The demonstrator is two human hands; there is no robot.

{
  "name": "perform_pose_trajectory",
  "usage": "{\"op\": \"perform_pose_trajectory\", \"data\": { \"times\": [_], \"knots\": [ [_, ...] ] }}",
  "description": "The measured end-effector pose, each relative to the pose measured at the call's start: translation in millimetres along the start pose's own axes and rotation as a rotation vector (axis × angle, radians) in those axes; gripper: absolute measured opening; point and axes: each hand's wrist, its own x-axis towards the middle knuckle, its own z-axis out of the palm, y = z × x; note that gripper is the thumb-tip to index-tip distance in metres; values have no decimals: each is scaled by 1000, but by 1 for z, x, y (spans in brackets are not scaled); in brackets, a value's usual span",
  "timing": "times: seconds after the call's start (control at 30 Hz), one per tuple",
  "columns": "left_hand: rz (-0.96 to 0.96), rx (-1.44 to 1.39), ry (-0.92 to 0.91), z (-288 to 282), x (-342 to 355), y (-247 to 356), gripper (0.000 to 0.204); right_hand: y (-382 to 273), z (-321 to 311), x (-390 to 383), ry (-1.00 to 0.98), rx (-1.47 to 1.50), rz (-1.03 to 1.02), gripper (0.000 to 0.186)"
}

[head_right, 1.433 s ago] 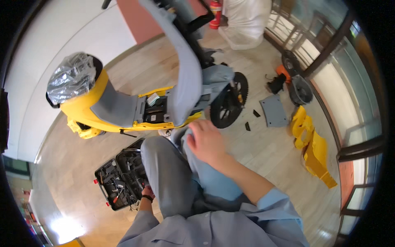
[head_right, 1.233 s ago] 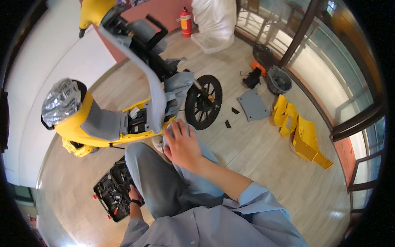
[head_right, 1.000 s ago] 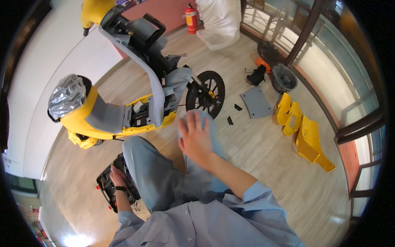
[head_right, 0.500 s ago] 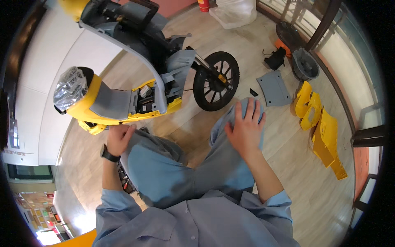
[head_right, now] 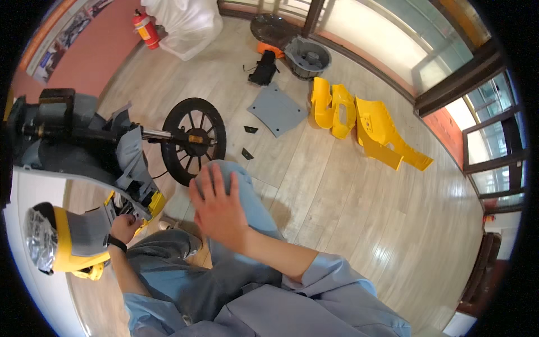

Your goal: Using an electric drill to remove and re-attach a plastic body panel on an electric scooter.

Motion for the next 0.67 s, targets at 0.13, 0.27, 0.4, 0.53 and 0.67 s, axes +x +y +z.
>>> {"op": "perform_pose_trajectory", "data": {
  "times": [0.13,0.27,0.4,0.53,0.67],
  "knots": [
    [3,-284,36,-18,19,6,37,-11,0,8,-29,-4,31,63],
    [-179,-90,72,-18,26,-6,33,5,-6,10,-98,-143,90,64],
    [-368,-93,89,-32,-3,-25,30,39,-3,12,34,-130,-24,67],
    [-394,-104,101,-20,-10,-41,28,57,-2,8,45,-182,3,68],
    [-299,-83,41,-6,-2,-35,28,55,1,7,11,-155,22,69]
  ]
}}
